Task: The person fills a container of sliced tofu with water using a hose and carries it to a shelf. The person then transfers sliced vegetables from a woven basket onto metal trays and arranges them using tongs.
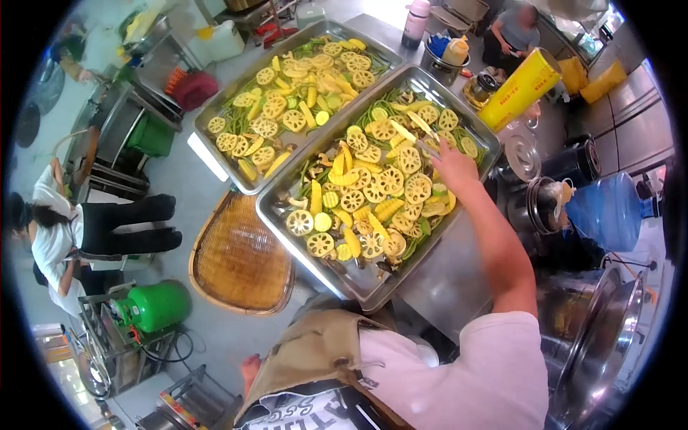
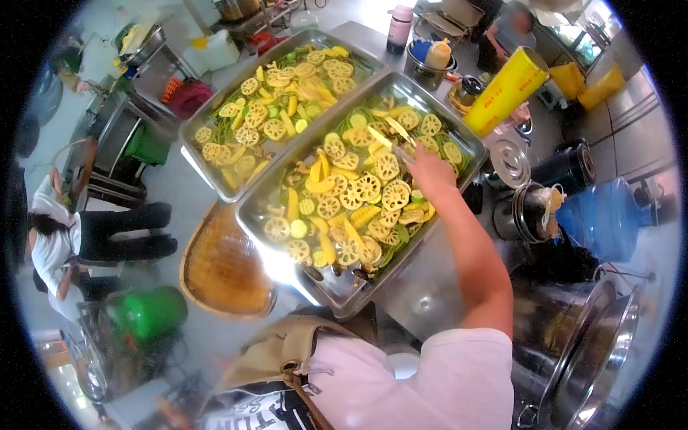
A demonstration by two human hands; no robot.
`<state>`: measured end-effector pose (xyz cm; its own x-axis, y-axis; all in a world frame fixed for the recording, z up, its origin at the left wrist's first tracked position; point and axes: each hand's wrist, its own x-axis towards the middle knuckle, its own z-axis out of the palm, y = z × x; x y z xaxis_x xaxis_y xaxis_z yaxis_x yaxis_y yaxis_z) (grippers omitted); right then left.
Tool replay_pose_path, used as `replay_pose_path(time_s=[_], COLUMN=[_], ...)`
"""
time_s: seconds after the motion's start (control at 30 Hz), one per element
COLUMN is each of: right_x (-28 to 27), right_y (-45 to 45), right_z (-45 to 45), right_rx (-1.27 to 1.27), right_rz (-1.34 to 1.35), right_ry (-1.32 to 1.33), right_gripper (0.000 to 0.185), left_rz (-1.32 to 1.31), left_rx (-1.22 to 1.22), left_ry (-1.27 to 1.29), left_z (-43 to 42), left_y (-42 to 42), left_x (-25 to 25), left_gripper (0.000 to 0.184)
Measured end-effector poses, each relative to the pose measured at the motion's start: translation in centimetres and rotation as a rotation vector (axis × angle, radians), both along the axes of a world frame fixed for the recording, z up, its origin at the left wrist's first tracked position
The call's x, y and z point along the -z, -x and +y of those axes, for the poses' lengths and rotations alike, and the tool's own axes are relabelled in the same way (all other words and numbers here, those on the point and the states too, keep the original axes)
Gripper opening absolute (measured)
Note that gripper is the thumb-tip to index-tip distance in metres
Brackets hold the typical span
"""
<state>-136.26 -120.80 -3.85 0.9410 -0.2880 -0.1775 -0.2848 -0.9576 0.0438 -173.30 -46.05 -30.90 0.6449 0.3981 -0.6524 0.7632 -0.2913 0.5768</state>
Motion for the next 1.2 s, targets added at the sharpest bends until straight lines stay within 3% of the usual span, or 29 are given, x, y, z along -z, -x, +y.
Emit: replay_pose_path(time_s=[0.07, 0.17, 0.3, 0.4, 0.5, 0.6, 0.7, 0.9, 1.0, 1.1, 1.2], right_x=[0.7, -0.7, -1.6, -1.9, -4.1, -2.8, -3.4, -4.8, -8.5, -10.8, -13.2], right_y=[-0.1, -1.8, -4.3, -4.7, -2.7, -3.5, -4.9, -5.4, -4.8, -5.8, -9.1], right_z=[-1.0, -1.0, -1.9, -0.8, 0.6, -0.8, -0.5, -0.5, 0.7, 2.2, 5.7], right_rx=[-0.109, -0.098, -0.155, -0.269, -0.446, -0.454, -0.415, -0.403, -0.416, -0.384, -0.276], right_rz=[-0.041, 0.0, 0.019, 0.087, 0.03, 0.011, 0.085, 0.104, 0.09, 0.006, -0.018], right_ry=[0.007, 0.066, 0.097, 0.18, 0.199, 0.163, 0.159, 0.119, 0.083, -0.021, -0.219], right_gripper=[0.055, 0.051, 0.05, 0.053, 0.055, 0.054, 0.047, 0.034, 0.033, 0.034, 0.035], left_rz=[0.066, 0.072, 0.043, 0.013, -0.034, 0.04, -0.006, 0.118, -0.196, 0.061, -0.259], left_rx=[-0.015, 0.013, -0.05, -0.18, -0.375, -0.15, 0.032, -0.028, 1.017, 0.172, 1.134], left_ry=[0.038, 0.047, 0.095, 0.21, 0.5, 0.152, -0.022, -0.052, -0.557, -0.113, -0.611], left_z=[0.4, 0.2, -1.6, -3.7, -3.9, -5.7, -2.1, -0.7, 1.8, -3.5, 0.9], left_y=[2.0, 1.9, -1.0, -3.9, -4.2, -4.0, -0.1, 0.9, 1.3, -2.8, -1.9], left_x=[0.5, 0.1, -3.1, -6.8, -6.2, -6.4, -0.2, -0.7, 0.9, -5.5, 0.2], left_gripper=[0.028, 0.025, 0.025, 0.025, 0.028, 0.03, 0.03, 0.025, 0.022, 0.018, 0.02])
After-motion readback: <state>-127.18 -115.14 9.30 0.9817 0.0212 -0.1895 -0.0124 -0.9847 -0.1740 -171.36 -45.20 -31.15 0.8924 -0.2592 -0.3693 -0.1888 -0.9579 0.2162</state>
